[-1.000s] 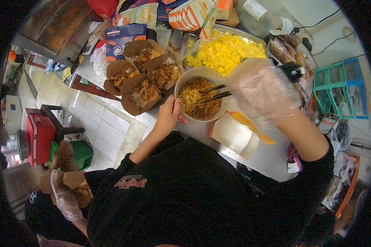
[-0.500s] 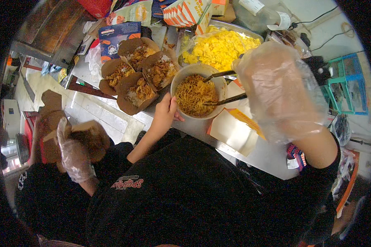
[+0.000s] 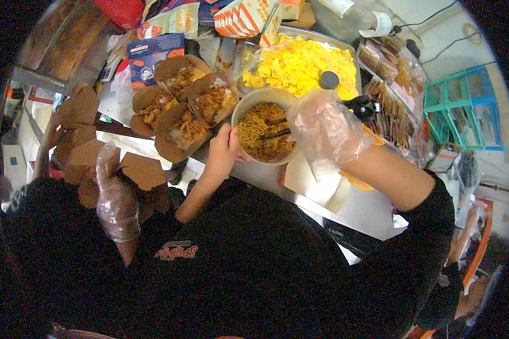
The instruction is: The person assembles food orders by placing fried chicken pieces and noodles into cardboard containers. They use tongs to transfer noodles from a bowl into the containers and handle the containers with gloved hands. The person also retrieves a chicken piece from a display case and places it into a container.
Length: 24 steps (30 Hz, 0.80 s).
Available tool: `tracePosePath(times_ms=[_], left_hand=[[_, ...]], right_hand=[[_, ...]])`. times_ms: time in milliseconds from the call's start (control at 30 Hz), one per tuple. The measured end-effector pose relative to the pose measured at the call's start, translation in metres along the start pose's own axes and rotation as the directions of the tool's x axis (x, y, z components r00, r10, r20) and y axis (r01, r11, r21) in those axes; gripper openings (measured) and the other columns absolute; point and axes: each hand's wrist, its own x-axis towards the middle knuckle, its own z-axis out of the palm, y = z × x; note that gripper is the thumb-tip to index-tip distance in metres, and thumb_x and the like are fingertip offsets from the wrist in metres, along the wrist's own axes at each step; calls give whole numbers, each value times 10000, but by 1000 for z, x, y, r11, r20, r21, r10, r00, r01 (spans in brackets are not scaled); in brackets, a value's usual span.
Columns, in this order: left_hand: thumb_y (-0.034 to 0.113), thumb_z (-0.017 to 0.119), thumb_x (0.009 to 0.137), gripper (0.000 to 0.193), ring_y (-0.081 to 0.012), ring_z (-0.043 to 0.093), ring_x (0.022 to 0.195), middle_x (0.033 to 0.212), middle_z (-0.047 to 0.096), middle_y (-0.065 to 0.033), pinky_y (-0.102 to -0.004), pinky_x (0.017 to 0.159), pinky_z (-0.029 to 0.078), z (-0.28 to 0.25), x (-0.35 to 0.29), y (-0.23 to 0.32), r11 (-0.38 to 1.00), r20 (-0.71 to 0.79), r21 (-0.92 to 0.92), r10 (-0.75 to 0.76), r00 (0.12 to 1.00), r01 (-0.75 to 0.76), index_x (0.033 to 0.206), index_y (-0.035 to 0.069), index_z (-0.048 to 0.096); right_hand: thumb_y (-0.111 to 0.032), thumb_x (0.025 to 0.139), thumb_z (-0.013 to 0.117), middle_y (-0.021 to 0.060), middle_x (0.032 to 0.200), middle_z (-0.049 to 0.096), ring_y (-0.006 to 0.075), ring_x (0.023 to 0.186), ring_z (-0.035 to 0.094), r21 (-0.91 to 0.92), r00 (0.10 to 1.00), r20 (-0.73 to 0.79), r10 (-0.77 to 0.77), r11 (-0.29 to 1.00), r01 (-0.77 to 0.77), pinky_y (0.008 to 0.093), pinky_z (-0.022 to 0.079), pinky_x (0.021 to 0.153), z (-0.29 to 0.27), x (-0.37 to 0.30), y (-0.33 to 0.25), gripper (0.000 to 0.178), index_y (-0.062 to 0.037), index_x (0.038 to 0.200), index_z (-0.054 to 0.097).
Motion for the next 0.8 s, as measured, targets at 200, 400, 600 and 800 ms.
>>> tracePosePath(times_ms=[200, 400, 600, 800], left_hand=[[207, 400, 1048, 209, -227, 685, 554, 640, 564, -105, -319, 465, 565, 1, -2, 2, 1000, 10, 0, 2, 1000, -2, 936, 31, 415], [191, 433, 1037, 229, -216, 671, 530, 647, 574, -102, -305, 436, 536, 6, -15, 1, 997, 28, -74, -32, 999, 34, 928, -11, 429], [206, 422, 1044, 231, -214, 665, 537, 634, 548, -89, -312, 444, 545, 6, -16, 1, 990, 52, -120, -65, 997, 71, 959, -9, 432], [241, 414, 1049, 247, -212, 658, 533, 632, 520, -73, -317, 458, 559, 2, -15, -1, 977, 94, -182, -98, 991, 114, 978, 6, 434]], right_hand=[[-159, 657, 650, 145, 578, 567, 356, 564, 582, 283, 951, -279, 135, 958, -53, 460, 454, 534, 35, -10, -8, 110, -54, 692, 645], [-223, 721, 660, 134, 667, 581, 346, 646, 574, 47, 990, -7, 138, 989, -138, 460, 450, 620, 58, -17, -17, 156, -68, 709, 640], [-303, 707, 672, 131, 624, 583, 314, 573, 605, 107, 995, -70, 69, 992, -61, 442, 454, 520, 42, -17, -11, 237, -74, 673, 621], [-217, 788, 628, 77, 589, 579, 271, 575, 644, -26, 987, -67, 146, 989, -148, 407, 494, 496, 17, -43, 2, 119, -99, 801, 631]])
